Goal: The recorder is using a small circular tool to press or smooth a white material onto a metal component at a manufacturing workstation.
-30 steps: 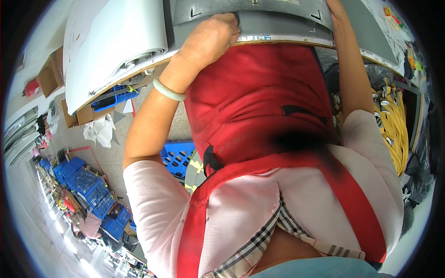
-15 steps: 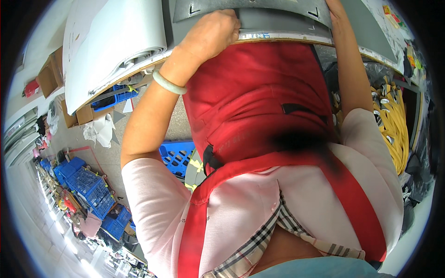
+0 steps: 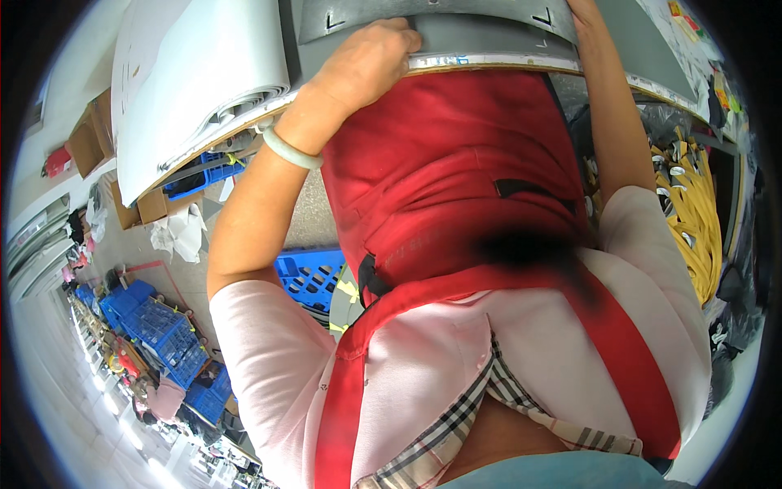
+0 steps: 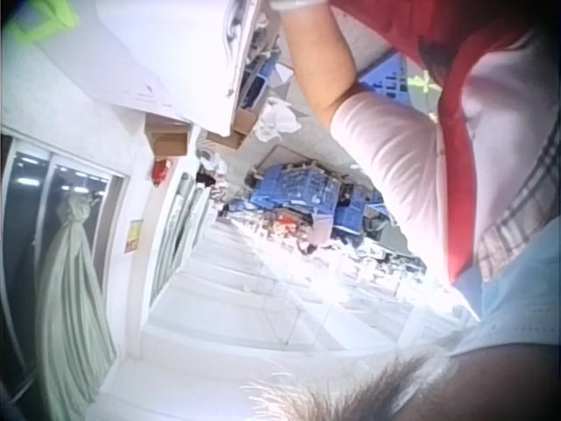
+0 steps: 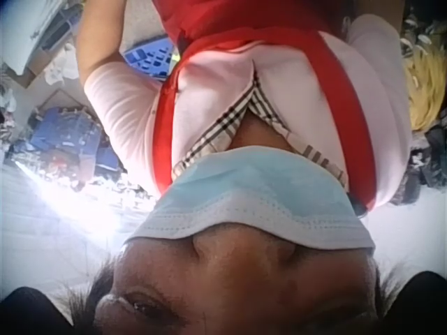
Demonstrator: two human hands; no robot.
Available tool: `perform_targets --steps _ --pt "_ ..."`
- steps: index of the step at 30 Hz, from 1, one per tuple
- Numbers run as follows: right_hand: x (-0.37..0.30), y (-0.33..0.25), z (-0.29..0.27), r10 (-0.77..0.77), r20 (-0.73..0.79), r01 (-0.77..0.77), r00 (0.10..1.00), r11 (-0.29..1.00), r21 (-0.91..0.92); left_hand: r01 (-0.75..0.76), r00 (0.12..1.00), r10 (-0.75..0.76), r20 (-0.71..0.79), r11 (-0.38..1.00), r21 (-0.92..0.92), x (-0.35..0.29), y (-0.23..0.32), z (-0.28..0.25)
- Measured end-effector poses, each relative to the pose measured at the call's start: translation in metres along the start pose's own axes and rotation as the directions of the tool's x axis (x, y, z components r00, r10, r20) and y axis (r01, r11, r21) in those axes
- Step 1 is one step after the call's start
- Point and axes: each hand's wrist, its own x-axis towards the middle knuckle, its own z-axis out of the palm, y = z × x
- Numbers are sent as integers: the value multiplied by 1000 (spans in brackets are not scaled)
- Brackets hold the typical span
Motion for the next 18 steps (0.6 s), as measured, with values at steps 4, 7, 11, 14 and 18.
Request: perform_targets --steps 4,7,11,14,18 --pt "-4 0 5 -18 -31 18 999 1000 -7 -14 1000 13 -28 1000 -27 -1 1 1" --pt "-8 -3 11 -38 -38 37 999 998 -45 -51 997 50 -54 999 -17 -2 -2 2" --pt "-12 -6 15 -3 -46 2 999 1000 -20 -41 999 42 -7 999 11 -3 -7 7" --pt "-11 -6 13 6 -8 -6 1000 999 -35 -98 991 104 -84 992 77 -7 -6 12" --pt "-4 -3 7 -54 3 54 999 998 -41 -172 954 201 -223 975 140 -7 0 19"
